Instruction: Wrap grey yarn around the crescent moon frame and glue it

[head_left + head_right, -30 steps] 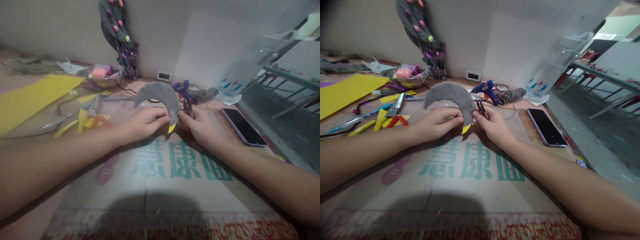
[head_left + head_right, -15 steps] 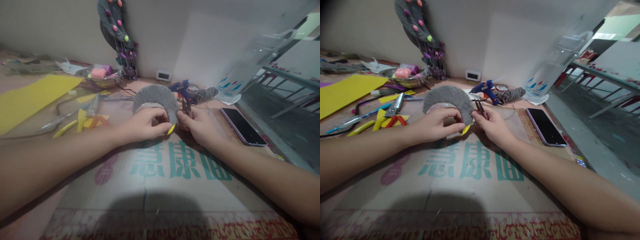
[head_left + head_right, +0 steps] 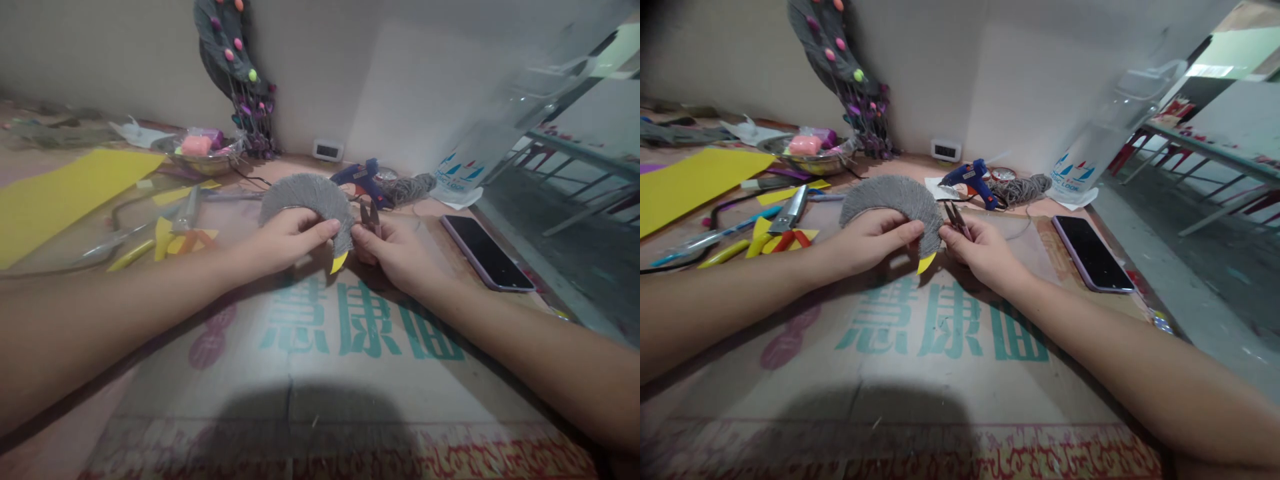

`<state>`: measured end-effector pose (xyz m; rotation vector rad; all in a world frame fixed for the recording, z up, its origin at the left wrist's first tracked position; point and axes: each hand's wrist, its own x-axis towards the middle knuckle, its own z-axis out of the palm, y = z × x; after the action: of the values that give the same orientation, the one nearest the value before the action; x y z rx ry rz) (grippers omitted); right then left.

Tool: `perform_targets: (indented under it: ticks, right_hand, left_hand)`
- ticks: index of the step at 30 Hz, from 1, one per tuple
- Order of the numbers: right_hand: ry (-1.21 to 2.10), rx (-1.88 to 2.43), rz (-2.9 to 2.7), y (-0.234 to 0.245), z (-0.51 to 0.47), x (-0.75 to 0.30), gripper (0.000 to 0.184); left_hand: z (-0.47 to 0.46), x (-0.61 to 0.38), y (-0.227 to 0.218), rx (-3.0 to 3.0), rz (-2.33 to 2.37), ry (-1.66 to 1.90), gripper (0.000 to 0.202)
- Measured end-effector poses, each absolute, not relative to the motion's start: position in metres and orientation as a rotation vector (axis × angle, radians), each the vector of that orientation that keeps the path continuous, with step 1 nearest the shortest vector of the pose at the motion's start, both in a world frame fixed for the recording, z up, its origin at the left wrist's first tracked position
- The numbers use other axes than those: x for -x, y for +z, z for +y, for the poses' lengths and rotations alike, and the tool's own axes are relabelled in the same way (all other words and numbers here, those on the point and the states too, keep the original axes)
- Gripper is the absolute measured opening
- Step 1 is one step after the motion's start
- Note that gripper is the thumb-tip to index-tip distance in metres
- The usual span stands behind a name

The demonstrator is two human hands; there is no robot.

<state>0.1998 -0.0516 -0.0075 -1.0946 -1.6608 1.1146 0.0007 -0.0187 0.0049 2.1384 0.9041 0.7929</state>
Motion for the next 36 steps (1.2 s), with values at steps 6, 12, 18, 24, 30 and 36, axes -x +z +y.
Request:
perform_targets:
  ticks: [6,12,18,24,30,36]
  right_hand:
    - [0.746,1.13,-1.771,-0.002,-0.055,-0.202,0.035]
    - [0.203,1.086,-1.982,-0.004,-0.058,-0.215,0.034]
    - [-0.041,1.085,-2.272,0.003,-0.059,-0.218,0.019]
    - [-0.173,1.077,-2.354,0.005,-0.058,-0.219,0.02]
    - [-0.185,1.086,-2.379,0.003,-0.059,-0.218,0.02]
    - [-0.2,1.081,-2.407,0.003,-0.059,-0.217,0.018]
  left_hand:
    - [-0.022,-0.001,0.009,-2.198,1.065,0.795,0.046]
    - [-0.022,0.001,0.011,-2.27,1.211,0.863,0.049]
    - [-0.021,0.001,0.009,-2.254,1.232,0.887,0.049]
    - [-0.023,0.001,0.01,-2.24,1.214,0.874,0.049]
    - [-0.024,0.0,0.011,-2.246,1.259,0.838,0.048]
    - [-0.024,0.0,0.011,-2.214,1.239,0.821,0.048]
